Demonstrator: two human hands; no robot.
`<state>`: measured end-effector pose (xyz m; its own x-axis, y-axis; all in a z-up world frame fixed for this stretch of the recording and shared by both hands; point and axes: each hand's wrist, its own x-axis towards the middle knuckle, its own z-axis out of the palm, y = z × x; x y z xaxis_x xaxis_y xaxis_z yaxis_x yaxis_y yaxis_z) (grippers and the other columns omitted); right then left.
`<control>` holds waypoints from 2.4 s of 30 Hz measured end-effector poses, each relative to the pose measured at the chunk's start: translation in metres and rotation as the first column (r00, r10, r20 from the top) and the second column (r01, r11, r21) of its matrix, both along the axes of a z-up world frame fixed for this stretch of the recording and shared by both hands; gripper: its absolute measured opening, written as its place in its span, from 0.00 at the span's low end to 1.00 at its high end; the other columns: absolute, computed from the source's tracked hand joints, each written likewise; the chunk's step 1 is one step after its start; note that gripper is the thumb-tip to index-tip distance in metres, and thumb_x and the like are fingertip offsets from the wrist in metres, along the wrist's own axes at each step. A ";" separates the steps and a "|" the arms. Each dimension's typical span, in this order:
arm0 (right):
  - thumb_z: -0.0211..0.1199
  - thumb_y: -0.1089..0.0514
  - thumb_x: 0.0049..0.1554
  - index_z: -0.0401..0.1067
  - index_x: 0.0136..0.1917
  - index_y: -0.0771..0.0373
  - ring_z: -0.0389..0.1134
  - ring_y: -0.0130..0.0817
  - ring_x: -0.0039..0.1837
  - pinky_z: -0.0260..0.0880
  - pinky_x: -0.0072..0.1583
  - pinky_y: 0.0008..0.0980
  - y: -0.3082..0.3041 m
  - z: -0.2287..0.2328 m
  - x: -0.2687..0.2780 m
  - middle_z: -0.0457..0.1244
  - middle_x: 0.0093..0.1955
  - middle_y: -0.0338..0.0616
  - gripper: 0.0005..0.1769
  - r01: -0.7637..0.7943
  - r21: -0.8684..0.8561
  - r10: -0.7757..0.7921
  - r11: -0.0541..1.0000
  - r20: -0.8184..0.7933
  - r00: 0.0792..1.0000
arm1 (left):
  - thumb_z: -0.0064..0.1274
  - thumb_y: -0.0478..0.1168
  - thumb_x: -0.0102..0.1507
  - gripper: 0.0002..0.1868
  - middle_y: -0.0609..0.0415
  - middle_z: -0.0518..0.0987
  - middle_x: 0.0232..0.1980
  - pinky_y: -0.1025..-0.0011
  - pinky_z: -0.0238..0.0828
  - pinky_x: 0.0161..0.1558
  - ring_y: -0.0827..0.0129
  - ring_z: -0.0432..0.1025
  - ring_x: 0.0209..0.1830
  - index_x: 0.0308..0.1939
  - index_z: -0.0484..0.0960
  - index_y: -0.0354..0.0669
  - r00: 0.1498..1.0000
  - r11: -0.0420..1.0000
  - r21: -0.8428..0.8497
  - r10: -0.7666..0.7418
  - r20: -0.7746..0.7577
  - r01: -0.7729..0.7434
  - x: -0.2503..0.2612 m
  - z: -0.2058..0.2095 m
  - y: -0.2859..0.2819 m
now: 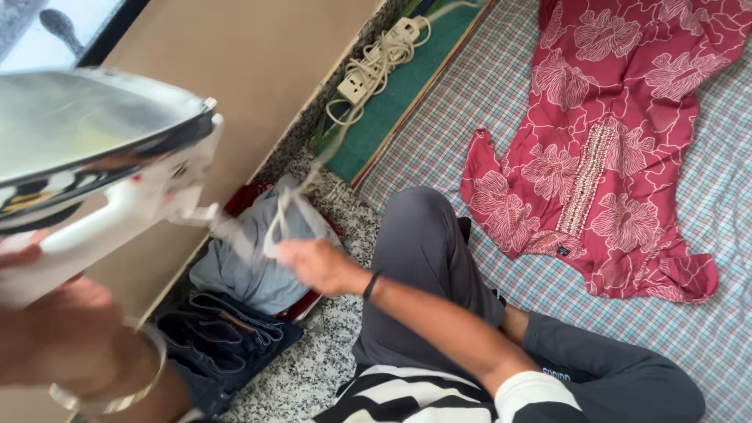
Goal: The person sits cross-legged and unfolds a pink floral garment on a checkered surface. They plug in an electric iron and then iron a section of the garment, smoothing the fabric with their hands between passes.
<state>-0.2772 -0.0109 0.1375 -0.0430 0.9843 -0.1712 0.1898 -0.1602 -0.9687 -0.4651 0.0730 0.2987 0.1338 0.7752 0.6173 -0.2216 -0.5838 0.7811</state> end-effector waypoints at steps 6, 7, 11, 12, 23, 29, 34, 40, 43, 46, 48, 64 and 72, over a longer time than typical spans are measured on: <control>0.56 0.64 0.62 0.76 0.60 0.62 0.69 0.46 0.59 0.71 0.63 0.44 0.056 -0.059 0.037 0.68 0.56 0.51 0.15 0.163 0.487 -0.375 0.858 0.378 0.846 | 0.61 0.41 0.77 0.12 0.53 0.78 0.40 0.75 0.75 0.36 0.71 0.78 0.35 0.50 0.78 0.34 0.997 0.999 -0.008 0.051 -0.054 -0.051 -0.002 -0.004 0.013; 0.55 0.66 0.58 0.76 0.61 0.64 0.69 0.47 0.58 0.71 0.62 0.43 0.061 -0.059 0.053 0.67 0.55 0.53 0.19 0.194 0.464 -0.398 0.865 0.397 0.827 | 0.61 0.40 0.77 0.12 0.54 0.78 0.40 0.75 0.76 0.35 0.71 0.78 0.35 0.50 0.78 0.34 0.996 0.998 0.010 0.057 -0.071 -0.056 0.017 -0.001 0.021; 0.57 0.68 0.54 0.79 0.42 0.61 0.71 0.43 0.49 0.70 0.52 0.41 0.023 -0.028 0.113 0.69 0.45 0.47 0.10 0.420 0.446 -0.599 0.790 0.415 0.685 | 0.63 0.41 0.76 0.14 0.52 0.77 0.35 0.72 0.67 0.33 0.72 0.73 0.31 0.43 0.80 0.32 0.932 0.963 0.230 0.208 -0.298 -0.142 0.110 -0.008 0.033; 0.59 0.67 0.52 0.78 0.39 0.62 0.71 0.43 0.47 0.71 0.50 0.39 0.006 -0.015 0.130 0.68 0.41 0.47 0.07 0.477 0.475 -0.664 0.740 0.398 0.633 | 0.62 0.45 0.75 0.16 0.52 0.78 0.37 0.67 0.64 0.34 0.70 0.73 0.34 0.42 0.83 0.34 0.903 0.939 0.297 0.270 -0.334 -0.171 0.136 -0.013 0.036; 0.63 0.35 0.58 0.74 0.58 0.68 0.73 0.45 0.55 0.70 0.55 0.37 -0.010 0.046 0.181 0.71 0.54 0.55 0.33 0.763 0.054 -0.734 0.644 0.325 0.596 | 0.64 0.48 0.60 0.16 0.48 0.75 0.34 0.54 0.66 0.36 0.52 0.71 0.35 0.35 0.77 0.40 0.873 0.968 0.217 0.211 -0.440 -0.125 0.329 -0.172 -0.017; 0.63 0.38 0.62 0.75 0.60 0.66 0.69 0.33 0.59 0.69 0.59 0.33 -0.012 -0.045 0.224 0.68 0.58 0.48 0.29 0.935 -0.058 -0.923 0.351 -0.192 0.335 | 0.60 0.42 0.57 0.22 0.40 0.76 0.50 0.53 0.72 0.50 0.43 0.72 0.50 0.51 0.75 0.33 0.684 0.827 0.222 -0.243 -0.688 0.517 0.338 -0.204 -0.003; 0.57 0.45 0.59 0.70 0.61 0.66 0.72 0.37 0.54 0.75 0.51 0.35 -0.030 -0.072 0.242 0.68 0.57 0.49 0.26 0.888 -0.263 -0.908 0.379 -0.289 0.302 | 0.62 0.49 0.60 0.27 0.39 0.80 0.56 0.53 0.72 0.57 0.44 0.75 0.55 0.58 0.79 0.37 0.572 0.669 0.125 -0.506 -0.645 0.733 0.323 -0.219 0.051; 0.58 0.44 0.60 0.67 0.63 0.65 0.73 0.39 0.56 0.78 0.53 0.39 -0.025 -0.065 0.227 0.68 0.59 0.50 0.26 0.901 -0.064 -0.903 0.430 -0.064 0.426 | 0.59 0.51 0.60 0.22 0.38 0.81 0.37 0.49 0.73 0.44 0.44 0.76 0.40 0.45 0.80 0.34 0.548 0.932 0.336 0.214 -0.809 0.133 0.337 -0.273 0.136; 0.58 0.44 0.63 0.70 0.61 0.65 0.74 0.45 0.54 0.73 0.55 0.44 -0.030 -0.073 0.228 0.70 0.53 0.53 0.24 0.893 -0.007 -0.863 0.450 0.253 0.437 | 0.51 0.41 0.69 0.09 0.39 0.80 0.35 0.50 0.70 0.41 0.45 0.76 0.37 0.43 0.80 0.39 0.435 0.955 0.008 -0.127 -0.891 0.296 0.353 -0.285 0.129; 0.59 0.44 0.62 0.71 0.59 0.65 0.74 0.49 0.51 0.71 0.53 0.46 -0.045 -0.084 0.227 0.71 0.49 0.54 0.24 0.879 0.049 -0.826 0.474 0.370 0.425 | 0.46 0.38 0.71 0.09 0.38 0.77 0.32 0.54 0.67 0.34 0.47 0.73 0.30 0.47 0.77 0.36 0.602 0.931 -0.182 -0.345 -0.720 0.316 0.357 -0.267 0.111; 0.59 0.44 0.61 0.71 0.59 0.66 0.74 0.50 0.50 0.71 0.51 0.45 -0.054 -0.087 0.228 0.70 0.49 0.54 0.24 0.860 0.125 -0.839 0.495 0.328 0.435 | 0.43 0.36 0.72 0.09 0.41 0.79 0.36 0.56 0.70 0.36 0.49 0.74 0.33 0.49 0.78 0.37 0.781 0.959 -0.091 -0.273 -0.562 0.270 0.357 -0.246 0.126; 0.58 0.51 0.61 0.72 0.62 0.66 0.74 0.44 0.53 0.71 0.55 0.41 -0.072 -0.088 0.232 0.71 0.56 0.51 0.21 0.763 0.220 -0.791 0.608 0.257 0.556 | 0.40 0.41 0.75 0.13 0.28 0.74 0.57 0.47 0.69 0.57 0.37 0.70 0.55 0.54 0.70 0.32 0.698 0.832 0.488 0.184 -0.692 0.264 0.313 -0.304 0.194; 0.58 0.51 0.61 0.73 0.62 0.63 0.73 0.42 0.49 0.71 0.52 0.40 -0.076 -0.087 0.233 0.71 0.52 0.49 0.20 0.787 0.169 -0.800 0.594 0.234 0.553 | 0.32 0.55 0.74 0.18 0.45 0.86 0.33 0.65 0.74 0.26 0.58 0.78 0.24 0.53 0.69 0.49 0.758 0.523 -0.811 -0.631 -0.164 0.261 0.337 -0.346 0.228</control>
<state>-0.0438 -0.0872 0.0507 0.7975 0.6032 -0.0078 0.2442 -0.3346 -0.9102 -0.1284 0.3006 -0.0471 0.6726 0.6746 -0.3042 0.1467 0.2814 0.9483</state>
